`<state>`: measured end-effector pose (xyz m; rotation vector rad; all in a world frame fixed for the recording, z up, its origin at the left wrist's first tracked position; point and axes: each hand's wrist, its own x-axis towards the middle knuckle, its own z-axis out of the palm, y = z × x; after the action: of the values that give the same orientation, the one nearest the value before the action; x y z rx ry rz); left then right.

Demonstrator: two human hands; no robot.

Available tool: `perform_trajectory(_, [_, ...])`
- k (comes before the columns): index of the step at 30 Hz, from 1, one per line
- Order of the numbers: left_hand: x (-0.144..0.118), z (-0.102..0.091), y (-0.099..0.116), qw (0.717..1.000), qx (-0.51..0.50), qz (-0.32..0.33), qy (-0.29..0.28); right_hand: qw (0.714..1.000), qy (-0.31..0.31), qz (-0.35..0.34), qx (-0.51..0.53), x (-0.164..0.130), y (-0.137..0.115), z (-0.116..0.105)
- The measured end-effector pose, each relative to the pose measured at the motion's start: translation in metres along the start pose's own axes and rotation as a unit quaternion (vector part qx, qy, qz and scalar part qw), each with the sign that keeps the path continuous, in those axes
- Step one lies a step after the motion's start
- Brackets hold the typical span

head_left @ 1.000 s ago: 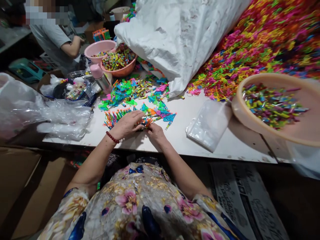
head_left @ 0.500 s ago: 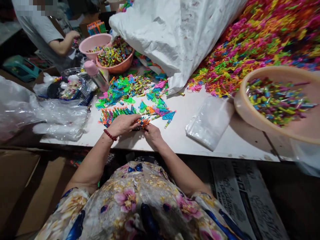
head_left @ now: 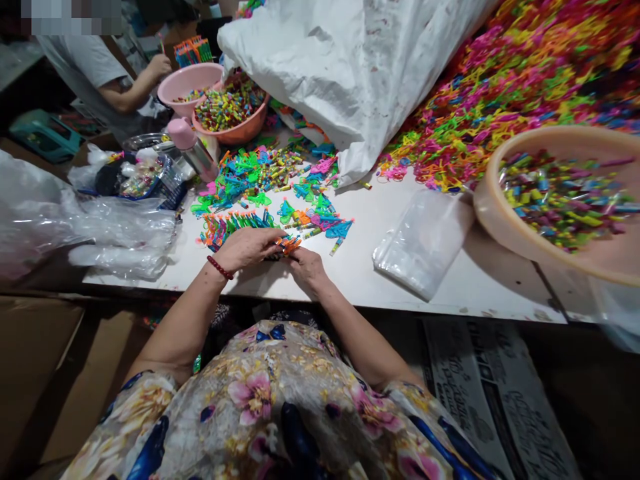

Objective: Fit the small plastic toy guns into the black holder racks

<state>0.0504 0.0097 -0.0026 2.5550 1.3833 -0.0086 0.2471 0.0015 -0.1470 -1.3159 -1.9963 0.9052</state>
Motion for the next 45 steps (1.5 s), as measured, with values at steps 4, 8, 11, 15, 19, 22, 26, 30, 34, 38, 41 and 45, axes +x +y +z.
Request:
perform_trajectory(4, [0.0,0.001,-0.002,1.0,0.003,0.003,0.001,0.998,-0.004,0.011,0.054,0.001,0.002,-0.002])
perform_trajectory(8, [-0.001,0.0,0.0,1.0,0.008,0.01,-0.009,0.996,-0.021,-0.08,0.014,-0.003,0.006,-0.001])
perform_trajectory(11, [-0.002,-0.003,0.002,1.0,0.004,0.003,-0.018,0.997,-0.001,-0.073,0.017,-0.01,0.006,-0.006])
perform_trajectory(15, [-0.004,-0.005,-0.001,1.0,0.0,0.0,-0.027,0.996,0.069,0.048,0.027,-0.019,0.005,-0.02])
perform_trajectory(19, [-0.007,-0.002,-0.009,1.0,-0.031,-0.005,-0.002,0.996,0.052,0.066,-0.005,-0.025,0.002,-0.025])
perform_trajectory(22, [-0.011,0.001,-0.014,0.992,-0.1,0.029,0.068,1.0,0.026,0.0,0.005,-0.023,-0.005,-0.015])
perform_trajectory(26, [-0.022,0.002,-0.013,0.978,-0.097,0.05,0.178,0.998,0.022,-0.051,-0.004,-0.013,-0.01,0.006])
perform_trajectory(30, [-0.031,0.007,-0.009,0.982,-0.03,0.026,0.185,0.998,0.006,-0.052,-0.026,-0.001,-0.008,0.019])
perform_trajectory(34, [-0.032,0.014,-0.01,0.987,-0.015,0.017,0.16,0.998,0.009,-0.062,-0.001,0.0,-0.006,0.02])
perform_trajectory(38, [-0.031,0.019,-0.014,0.987,-0.011,0.024,0.161,0.99,0.039,-0.018,0.135,-0.005,-0.012,0.016])
perform_trajectory(41, [-0.031,0.021,-0.015,0.985,-0.009,0.024,0.172,0.956,0.077,0.058,0.276,-0.005,-0.019,0.013])
perform_trajectory(45, [-0.032,0.02,-0.013,0.982,-0.017,0.023,0.185,0.902,0.119,0.173,0.377,-0.007,-0.023,0.005])
